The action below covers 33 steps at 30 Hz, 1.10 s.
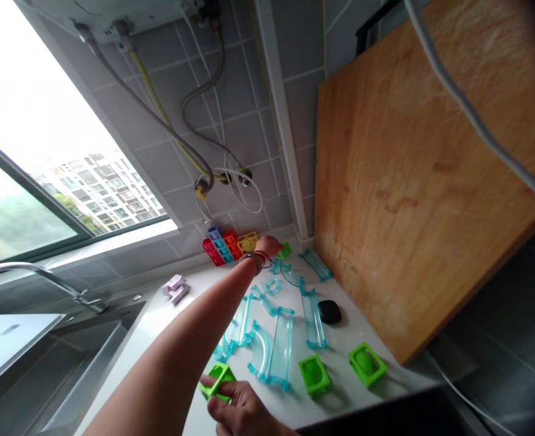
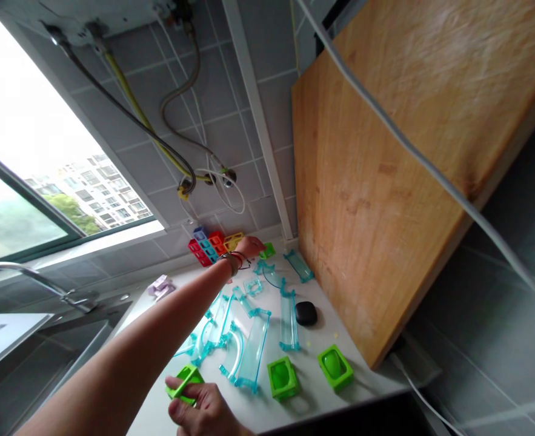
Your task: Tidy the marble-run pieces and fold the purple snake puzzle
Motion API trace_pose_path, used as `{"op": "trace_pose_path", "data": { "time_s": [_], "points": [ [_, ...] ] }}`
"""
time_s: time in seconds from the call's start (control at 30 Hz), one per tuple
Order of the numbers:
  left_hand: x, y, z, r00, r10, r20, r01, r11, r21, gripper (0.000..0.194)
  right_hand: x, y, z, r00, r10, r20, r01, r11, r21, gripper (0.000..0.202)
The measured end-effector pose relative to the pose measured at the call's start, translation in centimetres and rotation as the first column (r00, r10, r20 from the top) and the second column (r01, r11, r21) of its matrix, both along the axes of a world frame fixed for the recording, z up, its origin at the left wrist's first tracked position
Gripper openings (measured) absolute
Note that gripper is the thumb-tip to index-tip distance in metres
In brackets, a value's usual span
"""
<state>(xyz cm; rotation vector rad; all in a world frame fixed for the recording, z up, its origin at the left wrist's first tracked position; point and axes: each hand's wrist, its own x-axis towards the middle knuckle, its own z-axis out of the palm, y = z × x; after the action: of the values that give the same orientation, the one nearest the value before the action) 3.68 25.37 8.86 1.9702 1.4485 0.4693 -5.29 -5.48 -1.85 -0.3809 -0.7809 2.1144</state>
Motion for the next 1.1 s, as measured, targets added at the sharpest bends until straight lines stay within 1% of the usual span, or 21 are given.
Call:
{"op": "trace_pose_path", "data": {
  "time_s": [0.07, 0.13, 0.27, 0.37, 0.5, 0.6, 0.7, 0.87, 1.0, 1.1],
  "points": [
    [-1.3, 0.2, 0.2, 0.999, 0.045, 0.021, -0.043, 0.996, -0.074, 0.034, 0.3, -0.1, 0.3, 0.999, 0.014, 0.032, -0.014, 1.000, -0.023, 0.113],
    [-2.5, 0.2, 0.4, 0.995, 0.079, 0.058, -0.070, 0.987, -0.147, 0.034, 0.7, -0.1, 0.6, 0.998, 0.018, 0.057, -0.018, 1.000, -0.015, 0.109],
    [-4.1, -0.2, 0.4, 0.973, 0.141, 0.185, -0.092, 0.964, -0.248, 0.034, 1.1, 0.0, 1.0, 0.999, 0.049, 0.024, -0.050, 0.998, 0.038, 0.094],
    [-4.5, -0.8, 0.2, 0.937, 0.186, 0.296, -0.099, 0.953, -0.287, 0.035, 0.9, 0.1, 0.9, 1.000, 0.020, -0.005, -0.020, 1.000, -0.007, 0.080],
    [-4.7, -1.4, -0.2, 0.891, 0.201, 0.408, -0.068, 0.946, -0.317, 0.036, 0.2, 0.2, 0.4, 1.000, -0.010, 0.029, 0.013, 0.997, -0.082, 0.054],
    [-4.6, -1.6, -0.5, 0.876, 0.201, 0.439, -0.058, 0.947, -0.317, 0.037, -0.2, 0.3, 0.2, 0.999, 0.001, 0.050, 0.005, 0.993, -0.116, 0.046],
    [-4.2, -1.6, -1.0, 0.878, 0.190, 0.439, -0.042, 0.945, -0.324, 0.038, -0.2, 0.3, 0.1, 0.998, 0.012, 0.057, -0.005, 0.993, -0.122, 0.041],
    [-3.4, -1.7, -1.7, 0.882, 0.147, 0.447, 0.023, 0.935, -0.353, 0.035, -0.4, 0.4, -0.4, 0.998, 0.038, 0.050, -0.031, 0.992, -0.125, 0.038],
    [-3.1, -1.8, -1.8, 0.870, 0.142, 0.472, 0.035, 0.937, -0.347, 0.036, -0.7, 0.5, -0.7, 0.998, 0.021, 0.057, -0.013, 0.990, -0.139, 0.035],
    [-2.9, -1.8, -1.5, 0.853, 0.151, 0.499, 0.033, 0.939, -0.341, 0.035, -0.8, 0.5, -0.9, 0.998, 0.016, 0.061, -0.007, 0.987, -0.159, 0.037]
  ]
}}
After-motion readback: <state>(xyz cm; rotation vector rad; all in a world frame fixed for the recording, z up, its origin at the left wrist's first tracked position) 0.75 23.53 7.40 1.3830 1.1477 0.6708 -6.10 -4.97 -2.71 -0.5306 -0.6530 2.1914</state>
